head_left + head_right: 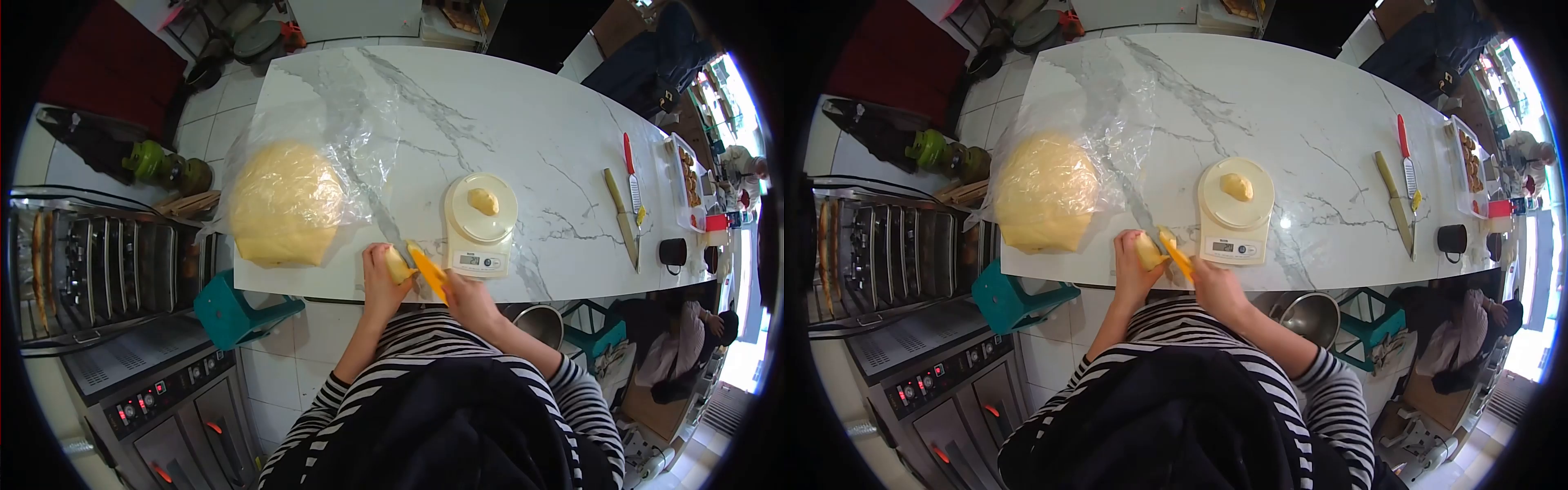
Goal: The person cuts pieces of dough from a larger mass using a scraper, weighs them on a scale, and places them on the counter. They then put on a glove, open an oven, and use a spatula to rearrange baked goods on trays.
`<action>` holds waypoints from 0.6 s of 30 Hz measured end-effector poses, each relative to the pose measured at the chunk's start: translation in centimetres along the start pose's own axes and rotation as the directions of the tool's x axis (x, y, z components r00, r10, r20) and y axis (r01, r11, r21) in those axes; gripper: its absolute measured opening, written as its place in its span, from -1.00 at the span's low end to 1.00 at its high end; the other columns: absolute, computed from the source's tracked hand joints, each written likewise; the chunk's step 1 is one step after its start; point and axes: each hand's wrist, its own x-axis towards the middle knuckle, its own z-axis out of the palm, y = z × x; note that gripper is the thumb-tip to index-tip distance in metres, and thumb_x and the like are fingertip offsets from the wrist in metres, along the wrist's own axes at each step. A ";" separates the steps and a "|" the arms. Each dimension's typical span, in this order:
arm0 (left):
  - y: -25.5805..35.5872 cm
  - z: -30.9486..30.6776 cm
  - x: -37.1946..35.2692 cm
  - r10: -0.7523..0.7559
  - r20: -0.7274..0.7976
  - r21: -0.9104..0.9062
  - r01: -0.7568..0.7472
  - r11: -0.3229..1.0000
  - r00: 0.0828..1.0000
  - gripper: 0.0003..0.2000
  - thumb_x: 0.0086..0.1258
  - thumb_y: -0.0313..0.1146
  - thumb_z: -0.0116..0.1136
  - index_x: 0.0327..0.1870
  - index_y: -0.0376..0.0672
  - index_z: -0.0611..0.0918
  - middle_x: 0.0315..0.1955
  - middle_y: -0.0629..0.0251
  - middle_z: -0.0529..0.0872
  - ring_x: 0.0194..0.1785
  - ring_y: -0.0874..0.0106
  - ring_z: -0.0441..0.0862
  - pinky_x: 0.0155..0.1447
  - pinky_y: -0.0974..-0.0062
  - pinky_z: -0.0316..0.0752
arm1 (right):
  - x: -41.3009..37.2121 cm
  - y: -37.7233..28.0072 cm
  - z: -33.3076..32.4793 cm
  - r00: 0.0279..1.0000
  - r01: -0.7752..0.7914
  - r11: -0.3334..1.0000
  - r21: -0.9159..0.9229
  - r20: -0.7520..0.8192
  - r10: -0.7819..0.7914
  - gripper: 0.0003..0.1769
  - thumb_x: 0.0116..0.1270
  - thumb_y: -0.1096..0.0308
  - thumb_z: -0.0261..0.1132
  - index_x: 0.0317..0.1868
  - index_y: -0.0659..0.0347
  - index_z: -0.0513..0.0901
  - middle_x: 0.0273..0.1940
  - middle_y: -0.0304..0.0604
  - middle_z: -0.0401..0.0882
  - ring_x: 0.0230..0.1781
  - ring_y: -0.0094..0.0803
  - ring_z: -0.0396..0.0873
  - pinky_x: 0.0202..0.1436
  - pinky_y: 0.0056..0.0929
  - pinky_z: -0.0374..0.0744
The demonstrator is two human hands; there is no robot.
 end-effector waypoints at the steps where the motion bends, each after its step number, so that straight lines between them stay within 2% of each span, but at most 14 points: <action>1: 1.1 -0.6 0.4 -0.065 0.039 -0.005 0.065 0.998 0.997 -0.32 -0.17 -0.49 0.31 0.10 -0.19 0.31 0.09 0.10 0.32 0.09 0.08 0.30 0.10 0.27 0.31 | -0.7 0.7 -0.8 1.000 -0.007 1.000 0.005 -0.004 0.007 -0.73 0.16 0.48 0.13 -0.10 0.31 0.37 -0.38 0.05 0.56 -0.42 0.01 0.55 -0.38 -0.16 0.51; 2: 2.0 -1.0 1.0 -0.125 0.078 -0.008 0.126 0.992 0.989 -0.21 -0.19 -0.46 0.35 0.19 -0.12 0.24 0.14 0.08 0.27 0.14 0.07 0.26 0.13 0.25 0.28 | -1.2 1.6 -1.6 0.991 -0.083 0.982 0.168 -0.090 0.099 -0.73 0.16 0.48 0.14 -0.10 0.32 0.40 -0.37 0.06 0.57 -0.42 -0.04 0.58 -0.37 -0.23 0.52; 3: 2.5 -1.2 1.6 -0.117 0.082 -0.007 0.118 0.993 0.990 -0.21 -0.19 -0.46 0.35 0.19 -0.12 0.24 0.14 0.08 0.27 0.14 0.07 0.26 0.13 0.25 0.28 | -1.5 2.2 -2.4 0.967 -0.137 0.934 0.330 -0.160 0.198 -0.73 0.17 0.49 0.16 -0.10 0.34 0.44 -0.35 0.06 0.59 -0.41 -0.10 0.60 -0.36 -0.30 0.54; 5: 3.1 -1.3 2.7 -0.022 0.230 0.289 -0.046 0.956 0.973 -0.31 -0.17 -0.39 0.36 0.14 -0.06 0.39 0.02 0.10 0.45 0.12 0.16 0.34 0.15 0.22 0.26 | -1.8 1.7 -5.4 0.887 -0.138 0.916 0.377 -0.365 0.284 -0.75 0.16 0.49 0.19 -0.13 0.36 0.50 -0.34 0.06 0.61 -0.39 -0.27 0.63 -0.31 -0.42 0.53; 6: 2.5 -0.8 3.1 -0.013 0.238 0.288 -0.057 0.956 0.971 -0.31 -0.17 -0.39 0.36 0.14 -0.06 0.39 0.02 0.10 0.45 0.12 0.16 0.34 0.15 0.22 0.26 | -2.0 2.7 -5.7 0.834 -0.092 0.888 0.451 -0.452 0.316 -0.75 0.16 0.48 0.20 -0.13 0.36 0.49 -0.38 0.00 0.61 -0.39 -0.37 0.61 -0.30 -0.44 0.52; 8: 0.8 0.7 4.1 -0.004 0.380 0.410 -0.165 0.897 0.925 -0.63 -0.10 -0.27 0.34 -0.18 -0.03 0.62 -0.23 0.26 0.61 -0.10 0.30 0.46 0.03 0.32 0.29 | -2.7 3.0 -7.3 0.765 -0.108 0.894 0.434 -0.539 0.354 -0.75 0.17 0.48 0.20 -0.13 0.37 0.49 -0.39 -0.02 0.60 -0.39 -0.41 0.59 -0.29 -0.46 0.51; 9: 1.2 0.8 5.0 0.016 0.391 0.404 -0.187 0.895 0.920 -0.63 -0.10 -0.27 0.34 -0.18 -0.03 0.62 -0.23 0.26 0.61 -0.10 0.30 0.46 0.03 0.32 0.29 | -3.1 3.1 -7.9 0.693 -0.124 0.901 0.415 -0.614 0.378 -0.76 0.17 0.47 0.21 -0.14 0.37 0.49 -0.40 -0.05 0.60 -0.39 -0.44 0.57 -0.28 -0.48 0.50; 11: 2.4 1.2 6.7 -0.181 0.437 0.267 0.065 0.961 0.881 -0.77 -0.05 -0.17 0.32 -0.38 -0.04 0.67 -0.45 0.34 0.65 -0.19 0.37 0.49 -0.02 0.35 0.28 | -4.2 3.9 -8.3 0.632 -0.113 0.903 0.415 -0.671 0.388 -0.77 0.19 0.45 0.21 -0.15 0.38 0.49 -0.40 -0.09 0.59 -0.40 -0.46 0.54 -0.29 -0.50 0.48; 12: 3.5 1.5 7.5 -0.169 0.445 0.265 0.051 0.963 0.879 -0.77 -0.05 -0.17 0.32 -0.38 -0.04 0.67 -0.45 0.34 0.65 -0.19 0.37 0.49 -0.02 0.35 0.28 | -4.8 4.6 -8.2 0.599 -0.089 0.881 0.465 -0.682 0.420 -0.77 0.19 0.44 0.21 -0.16 0.38 0.49 -0.39 -0.10 0.59 -0.39 -0.47 0.53 -0.28 -0.50 0.48; 13: 4.9 1.9 8.4 0.018 0.318 0.171 -0.076 0.982 0.948 -0.75 -0.05 -0.21 0.33 -0.33 -0.06 0.68 -0.44 0.32 0.64 -0.24 0.37 0.51 -0.12 0.41 0.35 | -5.3 5.2 -8.0 0.568 -0.061 0.857 0.512 -0.688 0.452 -0.77 0.20 0.43 0.21 -0.17 0.38 0.49 -0.39 -0.12 0.58 -0.38 -0.48 0.53 -0.27 -0.51 0.47; 14: 5.9 2.5 8.9 0.195 0.165 0.094 -0.212 0.973 0.967 -0.72 -0.06 -0.25 0.34 -0.28 -0.09 0.68 -0.44 0.30 0.64 -0.28 0.37 0.53 -0.21 0.47 0.43 | -5.7 5.5 -7.8 0.560 -0.062 0.855 0.515 -0.691 0.457 -0.77 0.20 0.43 0.21 -0.17 0.38 0.49 -0.39 -0.12 0.58 -0.38 -0.48 0.53 -0.27 -0.51 0.47; 15: 6.7 3.4 9.5 0.201 0.169 0.092 -0.218 0.972 0.965 -0.72 -0.06 -0.25 0.34 -0.28 -0.09 0.68 -0.44 0.30 0.64 -0.28 0.37 0.53 -0.21 0.47 0.43 | -6.0 5.8 -7.6 0.546 -0.071 0.844 0.531 -0.688 0.479 -0.77 0.20 0.42 0.21 -0.17 0.38 0.49 -0.39 -0.13 0.58 -0.38 -0.48 0.52 -0.27 -0.51 0.47; 17: 8.1 5.4 10.2 0.384 0.060 0.027 -0.386 0.922 0.921 -0.72 -0.01 -0.21 0.31 -0.25 -0.07 0.67 -0.32 0.33 0.58 -0.20 0.35 0.48 -0.09 0.43 0.36 | -6.4 6.2 -7.3 0.525 -0.077 0.834 0.547 -0.689 0.500 -0.77 0.21 0.42 0.21 -0.17 0.38 0.50 -0.38 -0.14 0.58 -0.37 -0.49 0.52 -0.27 -0.51 0.47; 18: 8.6 6.5 10.5 0.391 0.062 0.024 -0.393 0.919 0.918 -0.72 -0.01 -0.21 0.31 -0.25 -0.07 0.67 -0.32 0.33 0.58 -0.20 0.35 0.48 -0.09 0.43 0.36 | -6.4 6.3 -7.2 0.526 -0.075 0.825 0.560 -0.681 0.510 -0.77 0.21 0.42 0.21 -0.16 0.38 0.50 -0.38 -0.15 0.58 -0.37 -0.50 0.51 -0.27 -0.51 0.47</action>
